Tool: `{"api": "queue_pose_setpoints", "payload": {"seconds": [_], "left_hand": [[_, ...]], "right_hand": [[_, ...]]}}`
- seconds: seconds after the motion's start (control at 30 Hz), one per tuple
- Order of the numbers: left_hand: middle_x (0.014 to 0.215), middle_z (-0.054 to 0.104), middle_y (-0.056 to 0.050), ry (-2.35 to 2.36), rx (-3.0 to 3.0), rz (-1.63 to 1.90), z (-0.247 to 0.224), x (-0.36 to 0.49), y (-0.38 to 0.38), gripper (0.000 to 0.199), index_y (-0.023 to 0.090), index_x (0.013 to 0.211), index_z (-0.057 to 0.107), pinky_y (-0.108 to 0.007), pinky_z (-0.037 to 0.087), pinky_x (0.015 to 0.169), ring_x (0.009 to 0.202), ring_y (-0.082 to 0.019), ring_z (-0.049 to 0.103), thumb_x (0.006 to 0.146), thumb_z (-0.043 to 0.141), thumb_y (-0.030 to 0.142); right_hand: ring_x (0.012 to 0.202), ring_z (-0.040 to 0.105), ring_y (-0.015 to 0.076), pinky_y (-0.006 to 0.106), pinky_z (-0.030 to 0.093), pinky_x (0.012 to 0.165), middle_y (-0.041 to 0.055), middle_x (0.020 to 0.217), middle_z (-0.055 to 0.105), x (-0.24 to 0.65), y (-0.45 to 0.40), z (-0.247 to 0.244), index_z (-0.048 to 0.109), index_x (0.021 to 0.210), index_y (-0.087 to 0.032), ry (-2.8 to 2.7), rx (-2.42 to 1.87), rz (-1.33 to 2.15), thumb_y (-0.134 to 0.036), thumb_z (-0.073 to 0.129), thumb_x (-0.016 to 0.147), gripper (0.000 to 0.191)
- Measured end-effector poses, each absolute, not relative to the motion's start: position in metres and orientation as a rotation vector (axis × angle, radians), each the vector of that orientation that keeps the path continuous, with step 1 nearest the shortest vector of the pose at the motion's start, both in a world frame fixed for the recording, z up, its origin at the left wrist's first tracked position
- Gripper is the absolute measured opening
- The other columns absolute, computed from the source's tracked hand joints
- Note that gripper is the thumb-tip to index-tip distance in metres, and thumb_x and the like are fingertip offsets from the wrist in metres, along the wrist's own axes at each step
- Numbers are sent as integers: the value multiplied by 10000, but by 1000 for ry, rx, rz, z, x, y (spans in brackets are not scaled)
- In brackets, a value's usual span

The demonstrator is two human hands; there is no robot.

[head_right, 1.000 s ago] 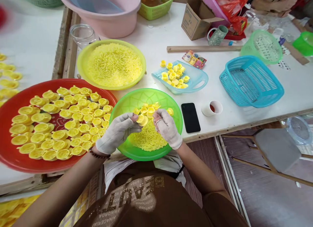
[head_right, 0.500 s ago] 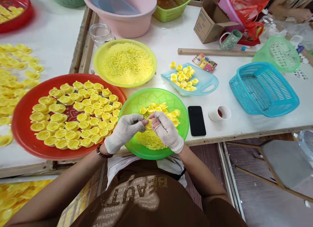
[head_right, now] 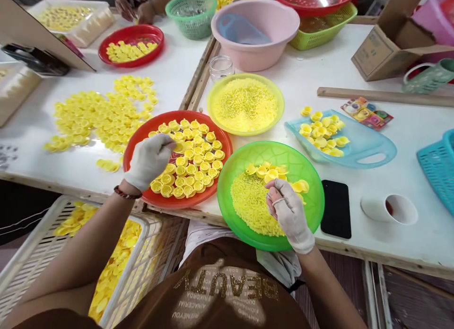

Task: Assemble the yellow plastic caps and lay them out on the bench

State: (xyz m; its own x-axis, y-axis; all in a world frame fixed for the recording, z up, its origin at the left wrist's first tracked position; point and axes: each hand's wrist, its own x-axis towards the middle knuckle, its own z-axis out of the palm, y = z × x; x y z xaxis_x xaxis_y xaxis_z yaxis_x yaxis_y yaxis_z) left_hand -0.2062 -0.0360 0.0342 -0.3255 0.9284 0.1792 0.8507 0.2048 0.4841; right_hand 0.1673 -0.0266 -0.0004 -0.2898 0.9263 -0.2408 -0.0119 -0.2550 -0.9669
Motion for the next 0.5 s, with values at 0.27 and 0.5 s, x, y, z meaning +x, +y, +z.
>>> {"api": "queue_pose_setpoints", "payload": {"seconds": [0.27,0.5], "left_hand": [[1144,710,-131,2449,1983,98,-1,-259,-40,232,165,873,761,-525,399,986,1074,-318,587,937,547,225],[1178,676,-110,2297,2119,424,34,-212,-33,268,185,897,733,-497,441,973,1085,-316,584,981,564,375]], "right_hand": [[493,414,101,222,308,428,-51,632,445,170,-24,-4,611,1064,-230,-1437,-1267,1573,-447,555,1014,230],[1040,650,288,493,531,954,138,1114,692,157,-26,-10,689,1128,-181,-2609,-1321,883,-391,601,991,266]]}}
